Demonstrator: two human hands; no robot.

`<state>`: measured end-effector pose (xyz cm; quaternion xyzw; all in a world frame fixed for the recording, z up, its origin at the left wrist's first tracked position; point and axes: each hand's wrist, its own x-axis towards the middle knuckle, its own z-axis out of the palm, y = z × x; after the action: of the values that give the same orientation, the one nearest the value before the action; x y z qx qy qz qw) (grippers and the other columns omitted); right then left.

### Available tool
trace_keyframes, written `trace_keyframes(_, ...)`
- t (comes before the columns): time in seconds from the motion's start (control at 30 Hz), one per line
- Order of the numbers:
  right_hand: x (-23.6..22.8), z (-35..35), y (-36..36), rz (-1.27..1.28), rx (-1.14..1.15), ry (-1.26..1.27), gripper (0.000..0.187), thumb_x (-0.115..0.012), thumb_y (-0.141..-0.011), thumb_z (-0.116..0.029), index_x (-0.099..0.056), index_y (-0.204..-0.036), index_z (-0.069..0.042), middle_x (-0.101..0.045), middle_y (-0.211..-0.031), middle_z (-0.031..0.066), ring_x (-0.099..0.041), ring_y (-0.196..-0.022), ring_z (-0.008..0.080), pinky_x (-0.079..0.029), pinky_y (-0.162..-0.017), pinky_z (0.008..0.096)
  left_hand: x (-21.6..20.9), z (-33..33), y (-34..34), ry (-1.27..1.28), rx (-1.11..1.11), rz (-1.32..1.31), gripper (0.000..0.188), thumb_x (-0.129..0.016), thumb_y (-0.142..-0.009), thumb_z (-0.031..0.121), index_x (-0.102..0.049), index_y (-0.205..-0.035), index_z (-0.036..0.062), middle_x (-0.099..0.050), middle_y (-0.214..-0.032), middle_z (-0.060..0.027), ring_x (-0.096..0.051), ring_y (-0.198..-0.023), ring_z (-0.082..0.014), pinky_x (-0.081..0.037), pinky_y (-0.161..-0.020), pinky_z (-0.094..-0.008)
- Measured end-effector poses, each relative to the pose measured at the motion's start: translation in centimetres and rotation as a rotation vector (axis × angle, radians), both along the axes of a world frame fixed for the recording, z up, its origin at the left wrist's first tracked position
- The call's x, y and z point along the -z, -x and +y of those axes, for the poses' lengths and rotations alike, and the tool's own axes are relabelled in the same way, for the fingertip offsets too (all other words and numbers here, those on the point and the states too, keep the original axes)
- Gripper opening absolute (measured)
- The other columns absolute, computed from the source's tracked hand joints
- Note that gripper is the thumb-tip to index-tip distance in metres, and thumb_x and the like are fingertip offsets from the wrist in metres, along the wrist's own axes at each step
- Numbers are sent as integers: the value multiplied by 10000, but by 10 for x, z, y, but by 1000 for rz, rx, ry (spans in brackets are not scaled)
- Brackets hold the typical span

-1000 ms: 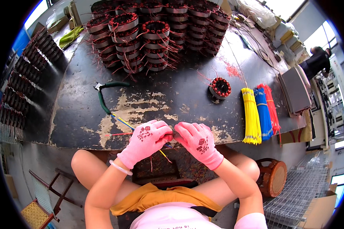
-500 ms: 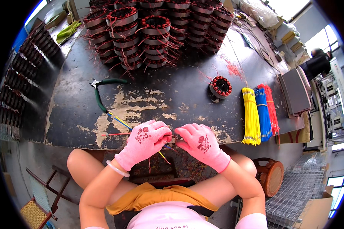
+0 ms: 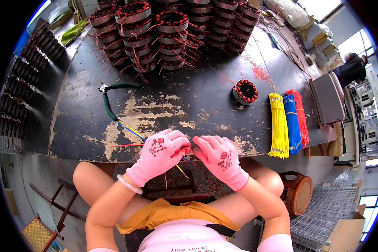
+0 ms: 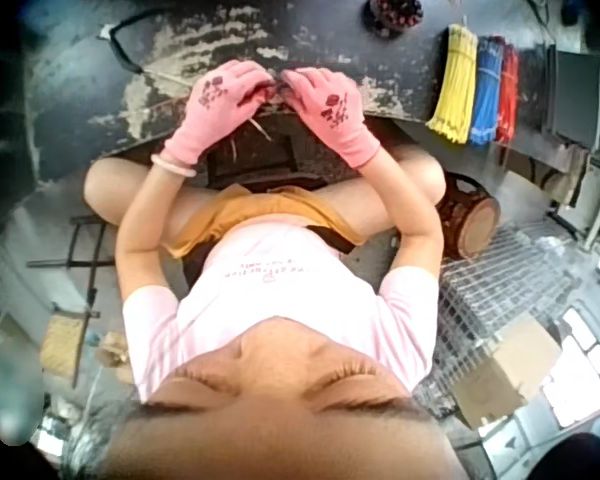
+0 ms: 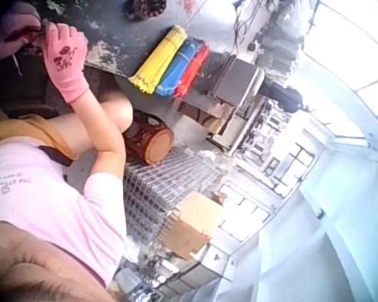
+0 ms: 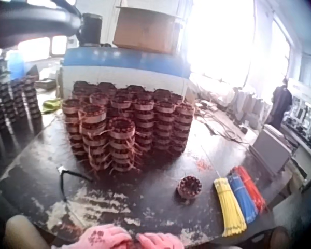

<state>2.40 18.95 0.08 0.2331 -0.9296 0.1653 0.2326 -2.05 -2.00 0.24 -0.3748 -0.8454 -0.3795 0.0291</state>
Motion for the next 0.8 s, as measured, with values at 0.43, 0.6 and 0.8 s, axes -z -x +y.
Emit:
trace_keyframes(0.43, -17, 13, 3, -205, -66, -296, 196, -726, -878, -272, -654, -1015, -153, -633, -931, 23, -656, -897, 243, -508, -716, 377, 4, 1, 2, 8, -1, 23, 60, -697, -843, 91, -685, -898, 112, -675, -902, -25, -645, -842, -265, -541, -738, -389)
trace_keyframes(0.6, -1, 5, 7, -836, 62, 444, 163, -674, -948, -272, -656, -955, -110, -695, -868, 12, -645, -689, 186, -486, -604, 325, 4, 1, 3, 6, 30, 13, 52, -699, -847, 104, -682, -897, 105, -676, -911, -30, -647, -864, -265, -541, -754, -388)
trace_keyframes(0.8, -15, 9, -5, -1018, 283, 690, 186, -640, -995, -237, -697, -1030, -63, -704, -848, 19, -627, -706, 80, -467, -611, 234, 4, 0, 0, 1, -4, 16, 39, -689, -848, 101, -675, -884, 97, -671, -904, -35, -642, -844, -271, -539, -748, -398)
